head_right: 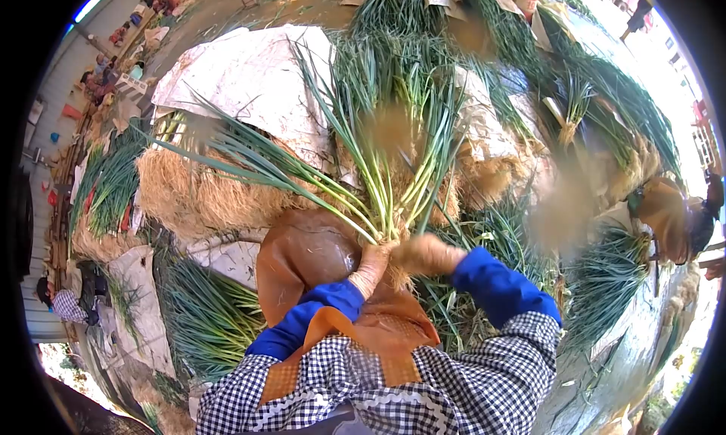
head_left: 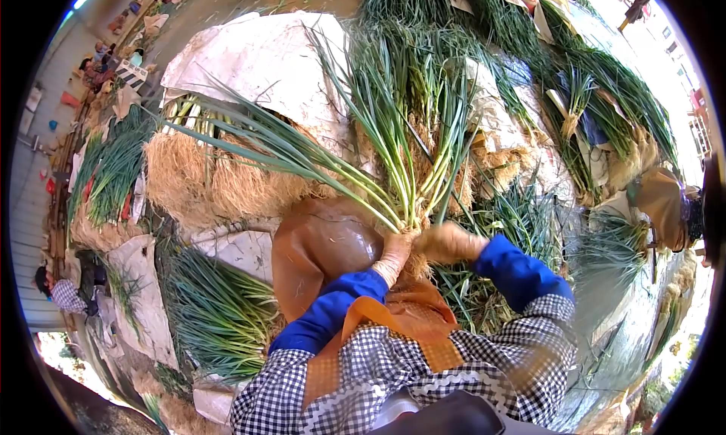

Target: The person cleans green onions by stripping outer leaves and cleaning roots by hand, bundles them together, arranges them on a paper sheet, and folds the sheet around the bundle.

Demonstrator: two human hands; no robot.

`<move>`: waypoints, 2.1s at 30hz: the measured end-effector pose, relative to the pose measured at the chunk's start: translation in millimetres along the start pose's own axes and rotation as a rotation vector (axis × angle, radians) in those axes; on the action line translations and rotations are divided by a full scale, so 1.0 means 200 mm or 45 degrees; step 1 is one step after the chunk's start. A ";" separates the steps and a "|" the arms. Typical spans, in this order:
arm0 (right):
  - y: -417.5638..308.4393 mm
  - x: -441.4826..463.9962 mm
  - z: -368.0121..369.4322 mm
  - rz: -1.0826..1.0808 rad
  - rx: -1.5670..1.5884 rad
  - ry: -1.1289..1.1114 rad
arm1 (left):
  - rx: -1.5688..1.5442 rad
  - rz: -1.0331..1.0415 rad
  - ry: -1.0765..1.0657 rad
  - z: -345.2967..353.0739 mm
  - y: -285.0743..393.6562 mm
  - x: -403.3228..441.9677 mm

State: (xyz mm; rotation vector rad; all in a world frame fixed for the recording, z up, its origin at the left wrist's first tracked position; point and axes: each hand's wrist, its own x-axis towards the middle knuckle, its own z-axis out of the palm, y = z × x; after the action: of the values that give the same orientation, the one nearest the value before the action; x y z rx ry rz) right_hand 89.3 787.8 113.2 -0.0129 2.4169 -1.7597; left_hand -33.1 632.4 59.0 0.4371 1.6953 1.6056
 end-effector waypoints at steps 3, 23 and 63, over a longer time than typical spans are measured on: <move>-0.16 -0.21 0.15 0.585 -0.251 -0.912 | -0.302 0.059 0.013 0.01 0.01 -0.01; -0.16 0.52 0.10 0.157 -0.457 1.114 | -1.220 -0.572 -0.211 -0.14 0.19 -0.16; 0.20 0.55 0.01 0.122 -1.192 1.406 | -0.814 -0.472 0.273 -0.03 0.11 -0.11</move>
State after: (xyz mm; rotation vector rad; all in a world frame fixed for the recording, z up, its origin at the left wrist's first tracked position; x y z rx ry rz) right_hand -16.3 788.1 62.7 1.1919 3.5956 -0.3736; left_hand -28.3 615.9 86.5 -0.3558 1.2104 1.8294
